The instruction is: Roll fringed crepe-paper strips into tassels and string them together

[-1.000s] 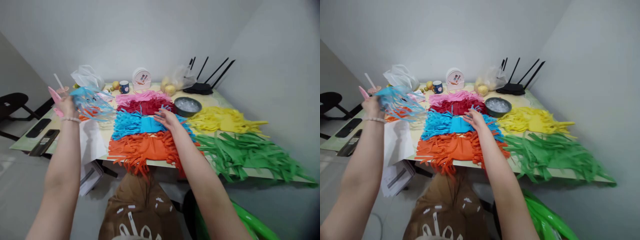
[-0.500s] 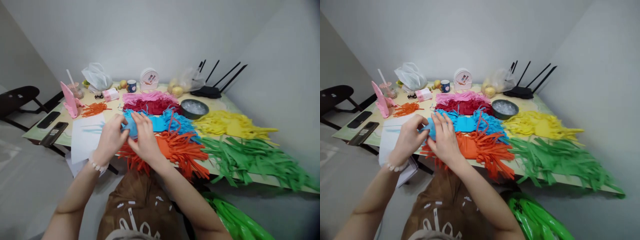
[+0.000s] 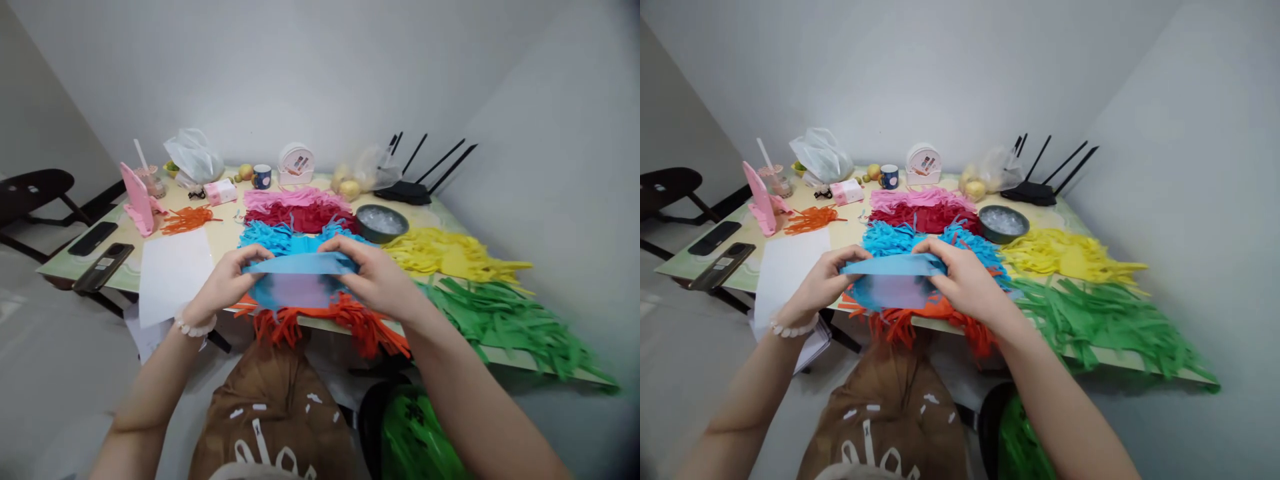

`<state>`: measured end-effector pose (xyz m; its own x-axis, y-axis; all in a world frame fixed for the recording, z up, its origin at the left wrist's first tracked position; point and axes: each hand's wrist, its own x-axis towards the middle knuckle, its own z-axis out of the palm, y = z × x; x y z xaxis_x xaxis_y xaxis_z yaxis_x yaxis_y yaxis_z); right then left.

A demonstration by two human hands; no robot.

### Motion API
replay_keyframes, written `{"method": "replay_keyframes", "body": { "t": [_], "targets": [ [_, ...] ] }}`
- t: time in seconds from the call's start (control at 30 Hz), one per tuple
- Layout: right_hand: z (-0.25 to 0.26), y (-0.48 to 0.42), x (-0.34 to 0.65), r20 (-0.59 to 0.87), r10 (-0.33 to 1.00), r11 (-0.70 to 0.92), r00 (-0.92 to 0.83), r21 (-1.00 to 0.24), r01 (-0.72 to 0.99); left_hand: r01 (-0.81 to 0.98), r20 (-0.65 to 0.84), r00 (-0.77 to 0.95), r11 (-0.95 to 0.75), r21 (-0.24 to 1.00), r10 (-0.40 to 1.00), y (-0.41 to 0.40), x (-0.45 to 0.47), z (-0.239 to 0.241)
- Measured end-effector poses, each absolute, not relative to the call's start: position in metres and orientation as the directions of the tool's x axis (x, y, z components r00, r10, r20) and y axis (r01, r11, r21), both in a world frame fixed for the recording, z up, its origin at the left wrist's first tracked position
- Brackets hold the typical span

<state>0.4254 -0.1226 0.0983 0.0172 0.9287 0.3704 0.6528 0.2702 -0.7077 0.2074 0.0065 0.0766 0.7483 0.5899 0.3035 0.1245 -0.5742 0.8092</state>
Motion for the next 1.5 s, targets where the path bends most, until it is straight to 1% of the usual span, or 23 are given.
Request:
{"method": "replay_keyframes", "body": {
  "t": [0.1, 0.23, 0.3, 0.4, 0.47, 0.53, 0.6, 0.63, 0.7, 0.8, 0.87, 0.93, 0.97, 1.07, 1.17, 1.23, 1.37, 1.5],
  "targets": [
    [0.09, -0.128, 0.429, 0.428, 0.9, 0.306, 0.081, -0.754, 0.582, 0.052, 0.329, 0.746, -0.543, 0.838, 0.579, 0.006, 0.207, 0.073],
    [0.078, -0.135, 0.434, 0.463, 0.88, 0.36, 0.104, -0.794, 0.491, -0.021, 0.261, 0.785, -0.398, 0.917, 0.561, 0.006, 0.205, 0.068],
    [0.075, -0.136, 0.437, 0.481, 0.871, 0.388, 0.095, -0.795, 0.467, -0.028, 0.234, 0.788, -0.346, 0.938, 0.57, 0.005, 0.203, 0.067],
    [0.073, -0.138, 0.44, 0.495, 0.864, 0.392, 0.097, -0.781, 0.486, 0.006, 0.212, 0.795, -0.357, 0.934, 0.569, 0.004, 0.197, 0.072],
    [0.073, -0.138, 0.442, 0.503, 0.86, 0.401, 0.085, -0.769, 0.497, 0.025, 0.197, 0.841, -0.4, 0.916, 0.504, 0.005, 0.192, 0.079],
    [0.073, -0.138, 0.442, 0.514, 0.855, 0.414, 0.068, -0.756, 0.506, 0.017, 0.165, 0.908, -0.426, 0.904, 0.386, 0.007, 0.188, 0.087],
    [0.074, -0.139, 0.442, 0.519, 0.853, 0.42, 0.05, -0.742, 0.523, -0.01, 0.135, 0.95, -0.403, 0.915, 0.282, 0.008, 0.189, 0.095],
    [0.075, -0.139, 0.441, 0.517, 0.855, 0.42, 0.038, -0.735, 0.533, -0.006, 0.115, 0.958, -0.385, 0.923, 0.262, 0.009, 0.191, 0.097],
    [0.079, -0.14, 0.442, 0.508, 0.861, 0.426, -0.001, -0.722, 0.545, 0.048, 0.071, 0.955, -0.385, 0.922, 0.289, 0.007, 0.201, 0.101],
    [0.089, -0.143, 0.449, 0.468, 0.877, 0.443, -0.109, -0.702, 0.558, 0.175, -0.003, 0.943, -0.491, 0.853, 0.332, 0.003, 0.216, 0.104],
    [0.098, -0.146, 0.457, 0.373, 0.901, 0.427, -0.221, -0.672, 0.605, 0.205, 0.009, 0.938, -0.574, 0.792, 0.347, 0.001, 0.222, 0.104],
    [0.106, -0.146, 0.462, 0.263, 0.919, 0.393, -0.292, -0.621, 0.678, 0.218, 0.05, 0.929, -0.65, 0.728, 0.367, 0.0, 0.224, 0.105],
    [0.109, -0.145, 0.463, 0.231, 0.927, 0.374, -0.294, -0.592, 0.714, 0.222, 0.069, 0.926, -0.681, 0.698, 0.372, -0.001, 0.224, 0.106],
    [0.113, -0.134, 0.454, 0.225, 0.949, 0.307, -0.22, -0.513, 0.801, 0.225, 0.097, 0.927, -0.744, 0.629, 0.362, -0.001, 0.225, 0.108],
    [0.114, -0.123, 0.44, 0.191, 0.965, 0.248, -0.18, -0.446, 0.86, 0.253, 0.12, 0.912, -0.77, 0.586, 0.391, -0.004, 0.225, 0.111],
    [0.116, -0.12, 0.434, 0.17, 0.971, 0.227, -0.169, -0.427, 0.875, 0.279, 0.131, 0.898, -0.772, 0.571, 0.421, -0.005, 0.224, 0.112],
    [0.119, -0.122, 0.435, 0.155, 0.972, 0.226, -0.175, -0.423, 0.878, 0.283, 0.125, 0.896, -0.762, 0.582, 0.427, -0.005, 0.224, 0.113],
    [0.124, -0.124, 0.439, 0.143, 0.966, 0.256, -0.213, -0.456, 0.852, 0.251, 0.1, 0.909, -0.723, 0.643, 0.405, -0.002, 0.227, 0.115]
  ]
}}
